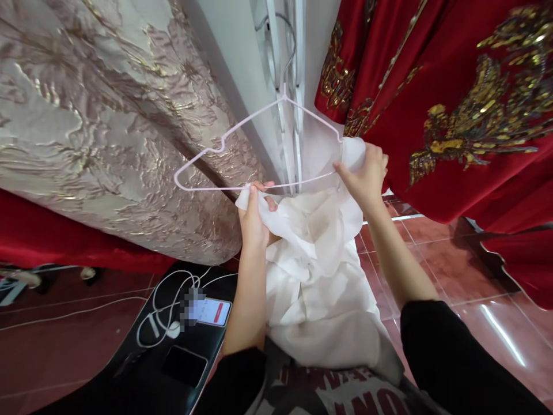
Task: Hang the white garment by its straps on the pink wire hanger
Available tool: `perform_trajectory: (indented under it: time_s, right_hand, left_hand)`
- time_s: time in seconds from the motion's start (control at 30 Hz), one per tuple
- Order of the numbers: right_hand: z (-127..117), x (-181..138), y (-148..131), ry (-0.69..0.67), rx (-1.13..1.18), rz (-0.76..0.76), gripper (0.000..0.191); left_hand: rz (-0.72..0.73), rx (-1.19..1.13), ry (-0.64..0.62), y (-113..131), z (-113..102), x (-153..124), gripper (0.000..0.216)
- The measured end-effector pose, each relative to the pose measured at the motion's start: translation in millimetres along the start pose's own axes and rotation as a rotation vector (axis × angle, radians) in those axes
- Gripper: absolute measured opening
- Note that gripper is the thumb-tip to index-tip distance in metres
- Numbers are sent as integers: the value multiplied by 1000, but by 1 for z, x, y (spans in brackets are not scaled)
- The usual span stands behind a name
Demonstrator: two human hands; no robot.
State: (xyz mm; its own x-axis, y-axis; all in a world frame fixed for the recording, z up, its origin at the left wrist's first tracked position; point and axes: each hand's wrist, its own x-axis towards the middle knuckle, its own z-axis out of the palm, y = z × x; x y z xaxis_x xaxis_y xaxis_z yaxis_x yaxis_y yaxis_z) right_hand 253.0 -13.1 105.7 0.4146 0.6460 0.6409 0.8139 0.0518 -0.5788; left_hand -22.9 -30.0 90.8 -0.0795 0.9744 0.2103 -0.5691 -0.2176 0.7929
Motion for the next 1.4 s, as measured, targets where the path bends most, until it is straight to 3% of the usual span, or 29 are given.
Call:
perform_trajectory:
  time_s: [0.13, 0.4, 0.47, 0.57, 0.8, 1.03, 1.17, 1.3, 1.4]
  right_hand:
    - [1, 2, 8, 19, 72, -18, 32]
    - [-1, -15, 6, 132, 291, -87, 46]
    - [-5, -14, 4, 133, 298, -56, 37]
    - [-17, -3, 2, 124, 310, 19, 11]
    - [-40, 37, 1, 42, 365, 56, 29]
    - [-16, 46, 1, -65, 543, 302, 31]
    - [-13, 63, -8, 30, 695, 333, 20]
    - [-21, 68, -2, 78, 623, 276, 3]
    - [-30, 48, 13, 56, 670, 372, 15]
  left_hand:
    - [-18, 32, -2, 1, -3, 0, 40]
    - [-56, 10, 1, 0, 2, -3, 36]
    - [-47, 5, 7, 0, 3, -3, 36]
    - [-35, 15, 8, 1, 2, -2, 38]
    - [-44, -9, -3, -1, 4, -5, 41]
    - [-34, -4, -23, 0, 6, -12, 43]
    - [-51, 34, -48, 5, 2, -13, 41]
    - [-56, 20, -23, 3, 6, -15, 37]
    - [-57, -1, -8, -1, 9, -15, 37]
